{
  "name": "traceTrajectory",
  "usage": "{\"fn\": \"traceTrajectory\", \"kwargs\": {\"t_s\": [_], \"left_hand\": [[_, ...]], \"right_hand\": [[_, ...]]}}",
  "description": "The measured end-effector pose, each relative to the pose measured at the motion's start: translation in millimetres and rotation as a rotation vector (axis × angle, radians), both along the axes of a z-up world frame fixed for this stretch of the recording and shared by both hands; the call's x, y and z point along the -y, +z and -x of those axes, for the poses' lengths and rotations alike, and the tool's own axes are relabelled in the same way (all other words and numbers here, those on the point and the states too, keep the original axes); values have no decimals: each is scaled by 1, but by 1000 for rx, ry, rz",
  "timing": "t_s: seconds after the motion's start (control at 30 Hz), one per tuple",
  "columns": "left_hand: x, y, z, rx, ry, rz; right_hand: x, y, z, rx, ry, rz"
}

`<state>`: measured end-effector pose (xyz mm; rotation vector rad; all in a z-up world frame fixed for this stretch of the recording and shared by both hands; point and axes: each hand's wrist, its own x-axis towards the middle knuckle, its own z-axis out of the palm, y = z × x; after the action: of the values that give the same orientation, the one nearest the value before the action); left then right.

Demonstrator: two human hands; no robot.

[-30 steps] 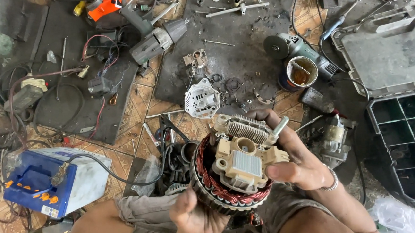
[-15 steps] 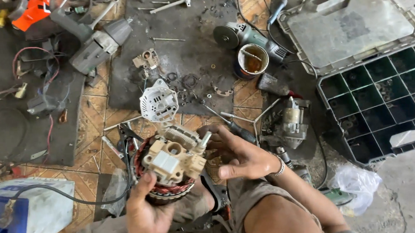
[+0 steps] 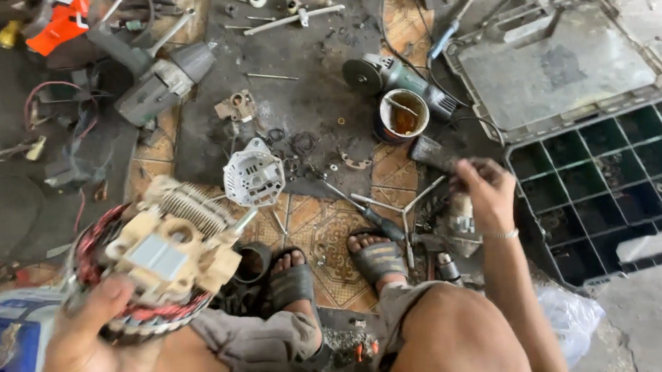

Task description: Repairing an alternator by soldering internal components and assembling the stator and housing.

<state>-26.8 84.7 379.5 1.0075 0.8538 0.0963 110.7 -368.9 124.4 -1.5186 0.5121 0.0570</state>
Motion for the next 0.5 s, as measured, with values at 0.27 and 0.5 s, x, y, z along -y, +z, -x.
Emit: {"fn": "traceTrajectory", "kwargs": {"t_s": [0.27,0.5], "left_hand": [[30,-6,-105,388,-104,254],[19,-38,-147,493,-43,269]], "right_hand": [[66,-220,-305,-23,89,854],[15,-211,-372,-329,141,1296]]}}
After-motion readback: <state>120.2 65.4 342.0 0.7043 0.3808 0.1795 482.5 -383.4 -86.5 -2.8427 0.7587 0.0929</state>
